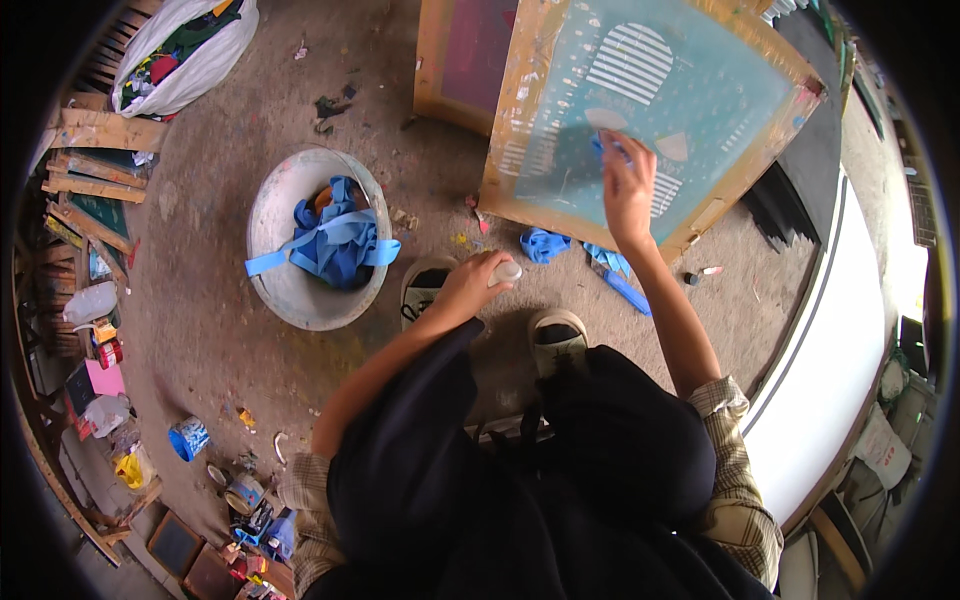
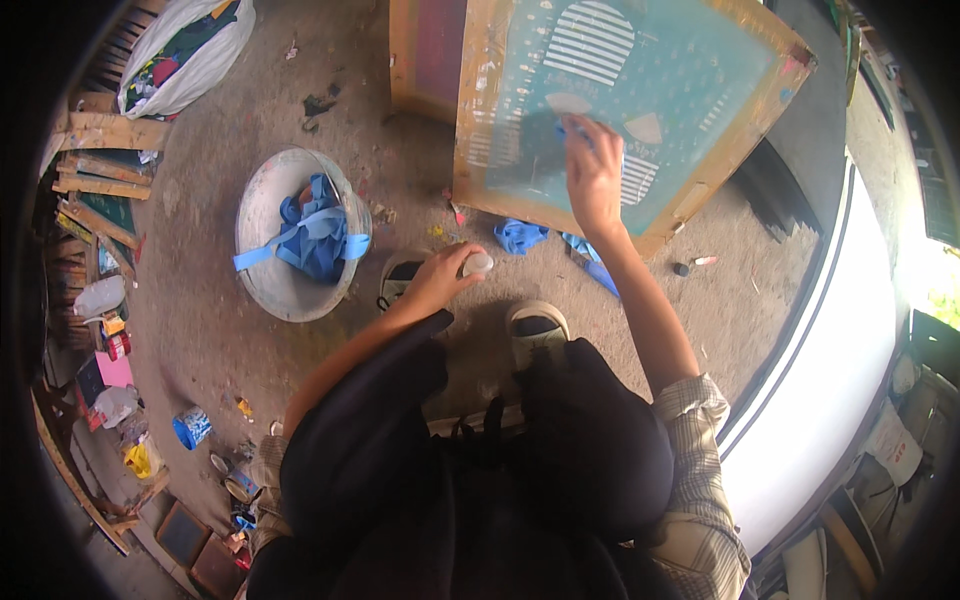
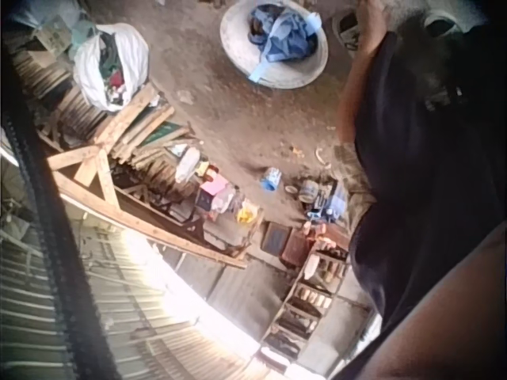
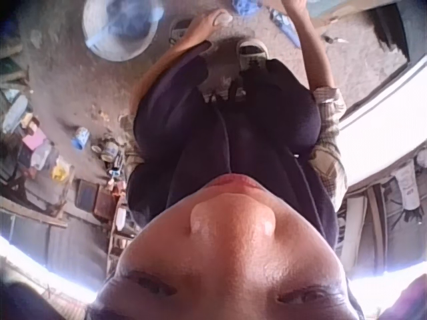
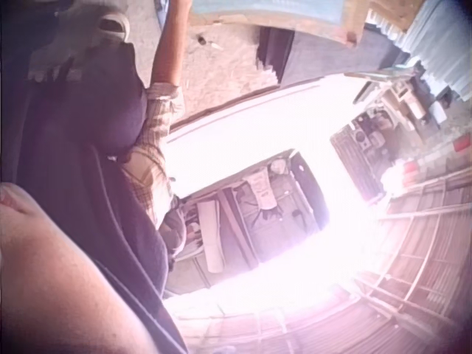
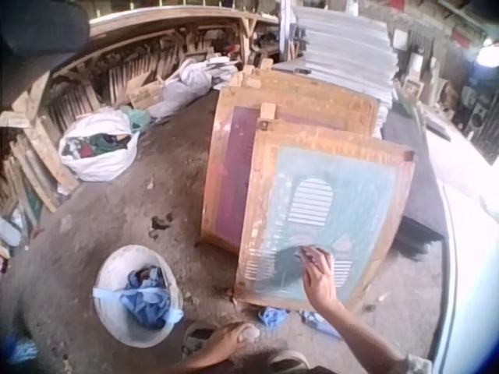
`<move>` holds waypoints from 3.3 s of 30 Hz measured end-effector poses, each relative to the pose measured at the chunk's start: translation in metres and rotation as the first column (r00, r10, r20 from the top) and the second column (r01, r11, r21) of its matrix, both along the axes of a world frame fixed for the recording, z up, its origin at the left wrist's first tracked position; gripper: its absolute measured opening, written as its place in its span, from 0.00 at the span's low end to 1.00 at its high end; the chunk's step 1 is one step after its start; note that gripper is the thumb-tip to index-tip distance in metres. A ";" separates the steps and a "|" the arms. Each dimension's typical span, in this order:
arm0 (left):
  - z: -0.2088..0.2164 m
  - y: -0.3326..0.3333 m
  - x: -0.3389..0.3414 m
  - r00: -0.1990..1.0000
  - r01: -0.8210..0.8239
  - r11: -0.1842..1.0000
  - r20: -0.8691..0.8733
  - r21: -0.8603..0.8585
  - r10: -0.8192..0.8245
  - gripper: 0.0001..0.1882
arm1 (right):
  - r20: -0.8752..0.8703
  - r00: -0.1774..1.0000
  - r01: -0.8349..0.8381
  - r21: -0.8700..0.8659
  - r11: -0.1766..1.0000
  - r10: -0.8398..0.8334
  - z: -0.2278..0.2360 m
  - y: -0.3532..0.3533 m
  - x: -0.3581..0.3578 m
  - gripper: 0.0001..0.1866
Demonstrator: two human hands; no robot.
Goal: The person wipes a framed printing screen with a blue cloth, cleaning both sides of the mesh. They flip the screen over to clean the reverse side and continue wiping the surface thoroughly.
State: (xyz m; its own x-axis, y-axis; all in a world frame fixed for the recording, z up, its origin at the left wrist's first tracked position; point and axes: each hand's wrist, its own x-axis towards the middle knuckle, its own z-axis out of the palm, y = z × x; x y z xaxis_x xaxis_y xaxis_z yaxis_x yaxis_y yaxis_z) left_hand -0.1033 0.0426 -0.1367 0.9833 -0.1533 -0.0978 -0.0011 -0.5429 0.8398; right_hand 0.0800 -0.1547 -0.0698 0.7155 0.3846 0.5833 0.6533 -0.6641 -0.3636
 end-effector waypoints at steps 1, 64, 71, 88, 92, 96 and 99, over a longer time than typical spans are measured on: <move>-0.002 0.001 -0.002 1.000 -0.012 1.000 0.011 0.012 0.012 0.18 | 0.031 0.999 -0.018 -0.170 0.985 0.024 -0.015 -0.001 0.005 0.22; -0.030 0.017 -0.013 0.996 -0.070 0.945 0.029 -0.320 0.083 0.34 | -0.082 0.800 -0.318 -0.898 0.304 0.595 -0.011 -0.023 0.031 0.33; -0.034 0.019 -0.013 0.992 -0.034 0.969 0.113 -0.244 0.064 0.37 | -0.002 0.735 -0.216 -0.949 0.231 0.678 -0.003 -0.022 0.057 0.34; -0.036 0.025 -0.016 0.983 -0.084 0.931 0.125 -0.356 0.137 0.38 | 0.287 0.908 -0.055 -0.643 0.764 0.307 0.020 0.001 0.061 0.30; -0.037 0.023 -0.014 0.984 -0.093 0.934 0.113 -0.345 0.140 0.38 | -0.119 0.878 -0.389 -0.742 0.547 0.464 -0.001 -0.006 0.039 0.31; -0.038 0.024 -0.015 0.981 -0.102 0.929 0.117 -0.356 0.153 0.37 | 0.286 0.924 -0.031 -0.606 0.795 0.254 0.016 0.002 0.060 0.34; -0.041 0.021 -0.015 0.979 -0.104 0.917 0.123 -0.385 0.163 0.37 | 0.009 0.913 -0.312 -0.628 0.713 0.407 -0.018 -0.008 0.034 0.30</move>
State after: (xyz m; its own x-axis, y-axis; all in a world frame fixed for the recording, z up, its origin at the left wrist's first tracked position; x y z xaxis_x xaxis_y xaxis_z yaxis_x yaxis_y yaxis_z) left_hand -0.1178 0.0638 -0.1774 0.9958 -0.0163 0.0902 -0.0917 -0.1922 0.9771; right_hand 0.1136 -0.1627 -0.0882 0.3810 0.8984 0.2184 0.8989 -0.4152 0.1397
